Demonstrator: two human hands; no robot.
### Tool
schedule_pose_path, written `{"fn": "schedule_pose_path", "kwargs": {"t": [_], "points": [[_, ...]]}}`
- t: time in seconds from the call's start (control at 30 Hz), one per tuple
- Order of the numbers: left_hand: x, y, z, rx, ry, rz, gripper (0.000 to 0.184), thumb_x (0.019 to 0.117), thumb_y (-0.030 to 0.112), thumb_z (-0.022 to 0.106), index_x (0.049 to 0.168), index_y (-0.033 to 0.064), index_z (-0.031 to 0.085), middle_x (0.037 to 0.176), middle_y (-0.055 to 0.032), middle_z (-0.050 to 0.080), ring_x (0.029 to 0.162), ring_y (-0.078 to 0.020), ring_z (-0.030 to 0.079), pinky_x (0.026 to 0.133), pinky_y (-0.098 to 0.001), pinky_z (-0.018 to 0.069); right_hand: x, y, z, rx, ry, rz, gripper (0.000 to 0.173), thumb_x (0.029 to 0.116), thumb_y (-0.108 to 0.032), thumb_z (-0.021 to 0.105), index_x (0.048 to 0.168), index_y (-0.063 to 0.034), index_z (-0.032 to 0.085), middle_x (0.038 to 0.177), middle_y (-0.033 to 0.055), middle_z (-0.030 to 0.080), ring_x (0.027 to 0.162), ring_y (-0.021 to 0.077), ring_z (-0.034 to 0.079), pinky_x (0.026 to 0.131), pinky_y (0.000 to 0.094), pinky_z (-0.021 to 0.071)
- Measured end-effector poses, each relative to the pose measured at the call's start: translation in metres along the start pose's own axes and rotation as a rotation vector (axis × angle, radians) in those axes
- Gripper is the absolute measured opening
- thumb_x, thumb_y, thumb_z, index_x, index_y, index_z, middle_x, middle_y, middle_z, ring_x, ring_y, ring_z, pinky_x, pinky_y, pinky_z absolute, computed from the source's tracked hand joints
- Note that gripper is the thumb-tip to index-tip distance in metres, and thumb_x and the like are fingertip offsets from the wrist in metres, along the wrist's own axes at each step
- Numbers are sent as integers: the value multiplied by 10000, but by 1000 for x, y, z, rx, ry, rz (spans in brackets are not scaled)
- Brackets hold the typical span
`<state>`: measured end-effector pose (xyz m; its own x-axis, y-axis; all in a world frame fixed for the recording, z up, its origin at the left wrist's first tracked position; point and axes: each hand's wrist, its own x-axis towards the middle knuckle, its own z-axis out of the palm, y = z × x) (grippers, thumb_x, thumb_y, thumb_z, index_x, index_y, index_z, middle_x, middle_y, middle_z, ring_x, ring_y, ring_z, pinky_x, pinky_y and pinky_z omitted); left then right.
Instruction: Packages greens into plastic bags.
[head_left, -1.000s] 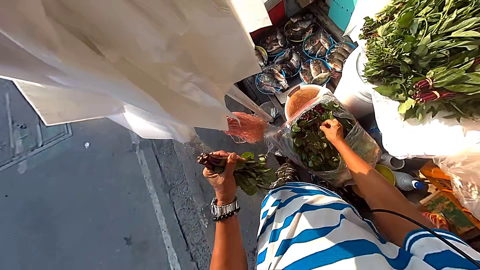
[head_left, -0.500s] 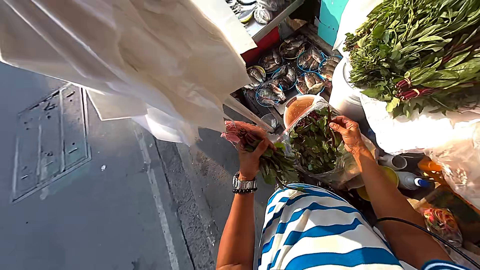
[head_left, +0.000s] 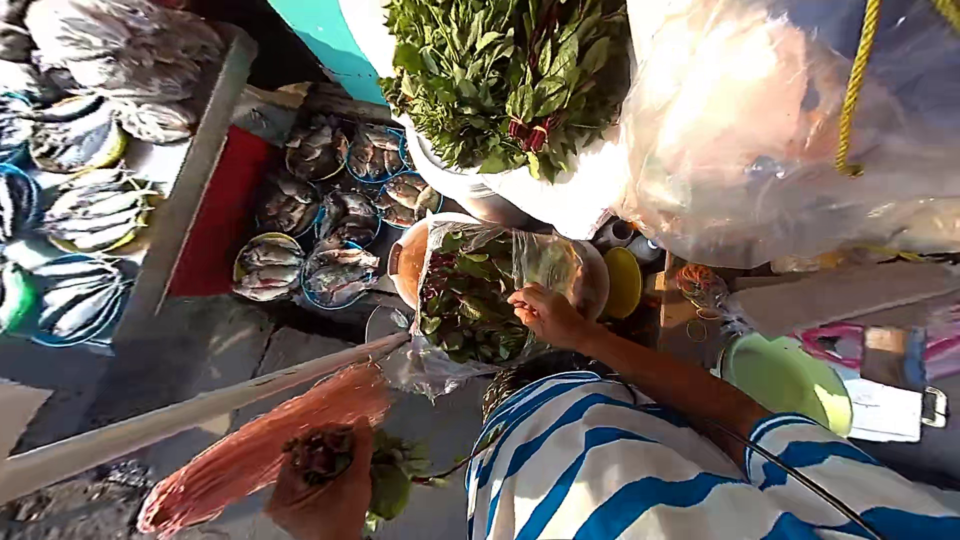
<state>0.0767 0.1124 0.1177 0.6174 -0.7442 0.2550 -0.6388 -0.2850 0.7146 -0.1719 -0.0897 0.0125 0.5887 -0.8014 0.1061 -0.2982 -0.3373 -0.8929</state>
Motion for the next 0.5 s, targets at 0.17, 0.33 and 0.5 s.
{"fn": "schedule_pose_path", "kwargs": {"t": [0.17, 0.33, 0.5], "points": [[22, 15, 26, -207, -134, 51, 434, 834, 130, 801, 1098, -123, 568, 980, 65, 680, 945, 96, 624, 889, -154, 535, -134, 66, -100, -252, 499, 364, 197, 971, -68, 609, 1074, 53, 726, 1008, 209, 710, 892, 290, 708, 817, 427, 605], [56, 50, 72, -320, -356, 246, 262, 867, 204, 774, 1026, 42, 643, 916, 148, 688, 865, 106, 637, 801, -138, 553, -230, 91, -150, -401, 562, 979, 273, 989, -92, 598, 1161, 103, 682, 1198, 324, 632, 1096, 433, 646, 983, 531, 522], [64, 94, 122, -352, -603, 341, 281, 836, 226, 767, 965, 2, 656, 849, 97, 671, 808, 111, 615, 767, -123, 534, -260, 124, -130, -416, 672, 981, 271, 967, -83, 649, 1162, 102, 679, 1226, 346, 615, 1147, 474, 615, 1012, 567, 495]]}}
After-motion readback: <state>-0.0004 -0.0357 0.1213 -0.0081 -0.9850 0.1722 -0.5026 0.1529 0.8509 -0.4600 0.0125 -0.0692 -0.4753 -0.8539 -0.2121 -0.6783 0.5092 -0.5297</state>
